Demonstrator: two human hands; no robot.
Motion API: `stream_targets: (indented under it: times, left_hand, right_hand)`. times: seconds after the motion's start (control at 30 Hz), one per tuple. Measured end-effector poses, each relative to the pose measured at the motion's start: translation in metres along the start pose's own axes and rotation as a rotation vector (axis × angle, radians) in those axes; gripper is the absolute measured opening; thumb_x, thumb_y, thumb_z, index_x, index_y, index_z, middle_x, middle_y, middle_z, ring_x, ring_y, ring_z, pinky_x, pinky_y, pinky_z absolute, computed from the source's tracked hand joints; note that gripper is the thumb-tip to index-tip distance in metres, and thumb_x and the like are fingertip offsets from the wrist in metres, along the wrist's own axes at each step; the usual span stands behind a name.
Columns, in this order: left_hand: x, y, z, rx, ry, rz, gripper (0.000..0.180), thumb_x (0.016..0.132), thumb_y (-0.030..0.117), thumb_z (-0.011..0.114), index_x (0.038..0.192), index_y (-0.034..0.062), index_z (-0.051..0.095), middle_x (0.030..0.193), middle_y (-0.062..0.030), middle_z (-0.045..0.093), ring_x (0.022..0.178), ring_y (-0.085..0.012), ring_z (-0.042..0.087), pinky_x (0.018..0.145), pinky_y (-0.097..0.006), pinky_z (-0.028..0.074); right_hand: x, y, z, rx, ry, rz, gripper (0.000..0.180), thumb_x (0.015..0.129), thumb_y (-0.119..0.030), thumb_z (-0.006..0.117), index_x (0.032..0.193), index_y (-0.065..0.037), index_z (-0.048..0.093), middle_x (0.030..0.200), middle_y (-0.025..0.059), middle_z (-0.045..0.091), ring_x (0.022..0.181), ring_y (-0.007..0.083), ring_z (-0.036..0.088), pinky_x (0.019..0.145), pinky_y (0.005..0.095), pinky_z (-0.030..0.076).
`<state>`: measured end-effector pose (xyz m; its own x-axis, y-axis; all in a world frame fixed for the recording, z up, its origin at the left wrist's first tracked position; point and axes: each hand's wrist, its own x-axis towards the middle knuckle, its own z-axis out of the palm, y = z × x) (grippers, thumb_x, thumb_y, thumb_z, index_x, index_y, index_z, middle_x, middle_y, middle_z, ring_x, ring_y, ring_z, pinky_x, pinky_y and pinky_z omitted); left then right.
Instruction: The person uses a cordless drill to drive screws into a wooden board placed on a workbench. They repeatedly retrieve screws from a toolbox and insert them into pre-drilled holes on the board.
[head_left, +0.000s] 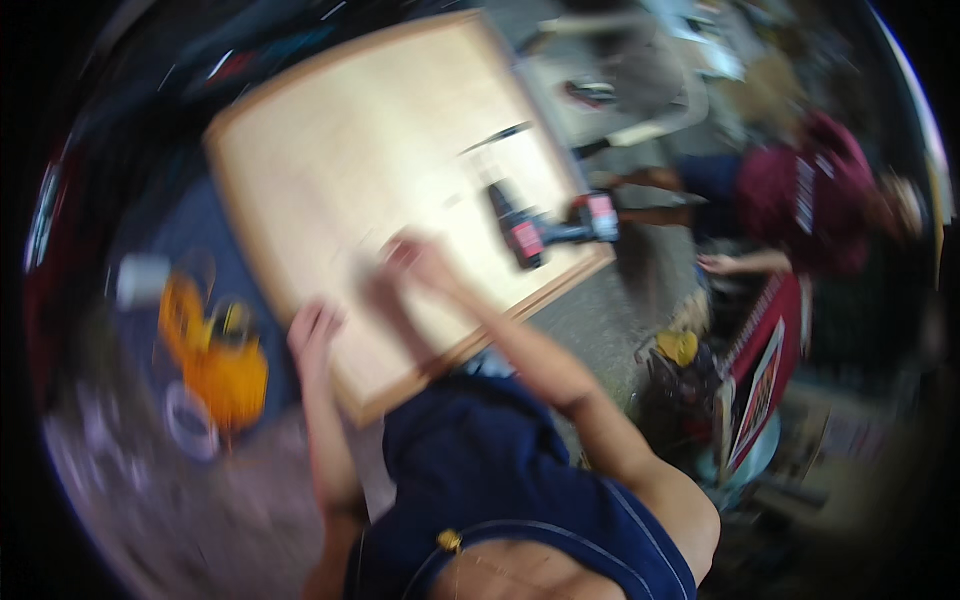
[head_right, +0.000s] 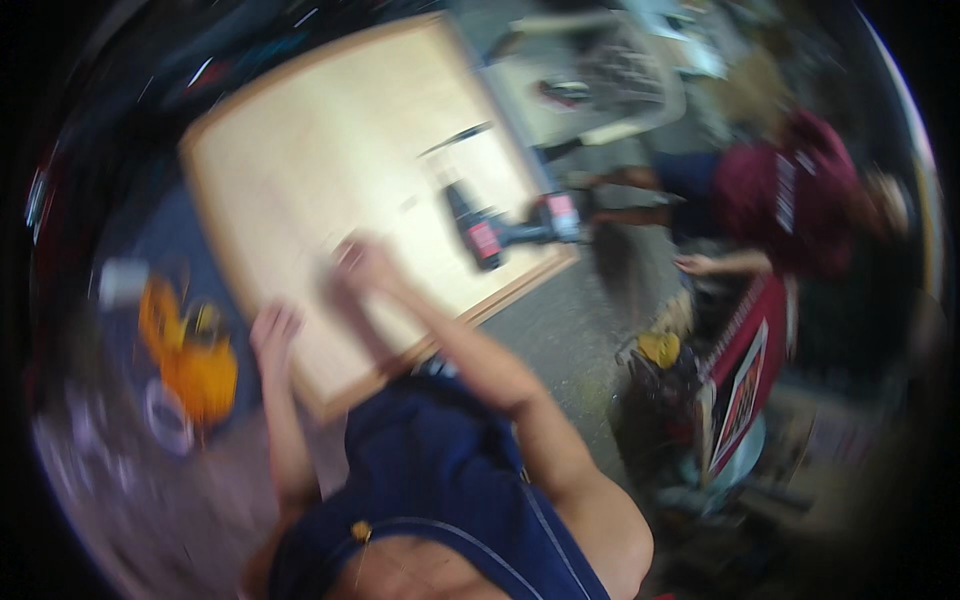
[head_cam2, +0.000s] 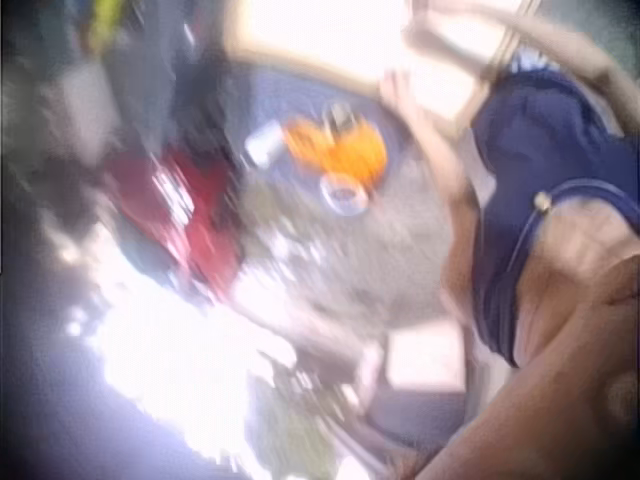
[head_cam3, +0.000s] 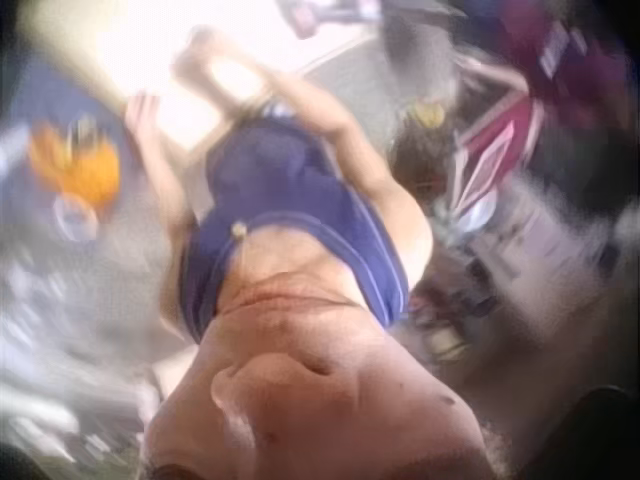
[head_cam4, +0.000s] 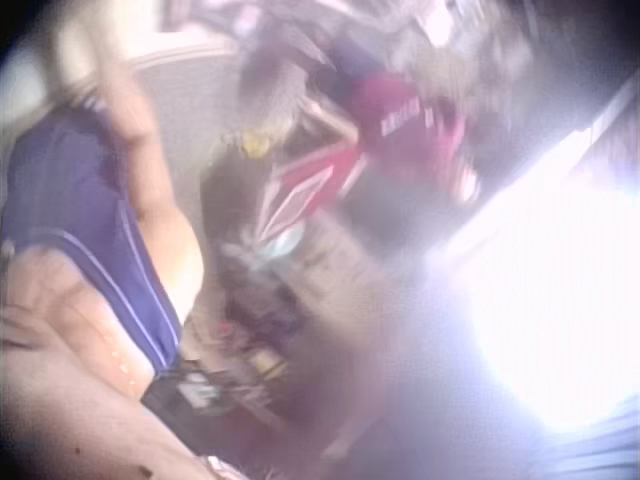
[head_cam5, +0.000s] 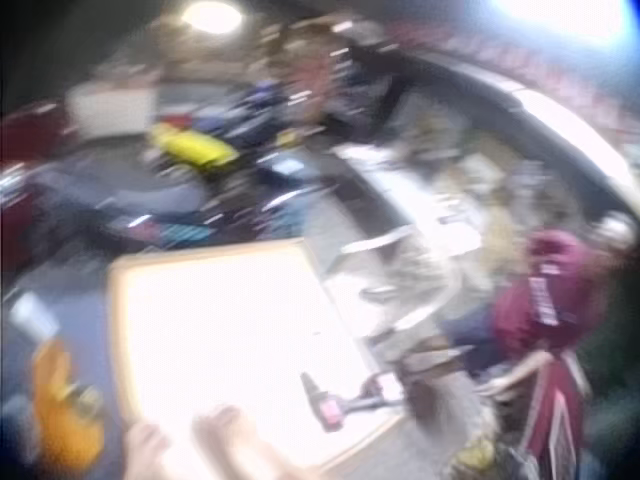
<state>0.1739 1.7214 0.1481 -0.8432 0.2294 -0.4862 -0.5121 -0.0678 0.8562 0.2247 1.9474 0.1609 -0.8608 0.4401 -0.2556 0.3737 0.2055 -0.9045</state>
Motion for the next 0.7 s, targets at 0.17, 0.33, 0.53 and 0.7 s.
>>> stream_targets:
  times: [0.17, 0.33, 0.53, 0.7]
  left_hand:
    - [0.007, -0.002, 0.003, -0.040, -0.079, -0.062, 0.022, 0.082, 0.004, 0.060, 0.103, -0.0045, 0.057, 0.087, -0.0102, 0.062, 0.076, -0.0175, 0.063, 0.066, -0.026, 0.053]
    - [-0.001, -0.002, -0.007, -0.064, 0.016, -0.005, 0.027, 0.082, 0.001, 0.060, 0.107, -0.0065, 0.055, 0.091, -0.0129, 0.062, 0.078, -0.0183, 0.063, 0.068, -0.027, 0.053]
    - [-0.003, -0.011, 0.003, -0.057, 0.052, 0.051, 0.021, 0.082, -0.001, 0.058, 0.101, -0.0078, 0.055, 0.097, -0.0141, 0.060, 0.082, -0.0196, 0.061, 0.073, -0.028, 0.052]
    - [0.001, -0.025, 0.017, -0.138, -0.028, -0.006, 0.024, 0.087, 0.010, 0.055, 0.107, -0.0005, 0.048, 0.098, -0.0117, 0.056, 0.084, -0.0176, 0.057, 0.074, -0.028, 0.048]
  right_hand:
    - [0.051, -0.022, -0.019, -0.255, -0.132, -0.093, 0.025, 0.072, -0.013, 0.063, 0.094, -0.001, 0.063, 0.071, 0.0133, 0.063, 0.064, 0.0216, 0.061, 0.061, 0.0321, 0.049]
    - [0.073, 0.009, 0.017, -0.536, -0.104, -0.324, 0.021, 0.072, -0.010, 0.057, 0.091, -0.006, 0.066, 0.077, 0.0145, 0.062, 0.069, 0.0276, 0.060, 0.065, 0.0364, 0.050]
    - [0.094, 0.041, 0.028, -0.722, -0.156, -0.397, 0.010, 0.065, -0.013, 0.054, 0.061, -0.007, 0.061, 0.066, 0.0150, 0.060, 0.061, 0.0316, 0.058, 0.060, 0.0426, 0.048]
    - [0.075, 0.015, 0.015, -0.576, -0.096, -0.454, 0.016, 0.063, -0.014, 0.053, 0.064, 0.000, 0.061, 0.068, 0.0202, 0.060, 0.063, 0.0365, 0.059, 0.060, 0.0437, 0.048]
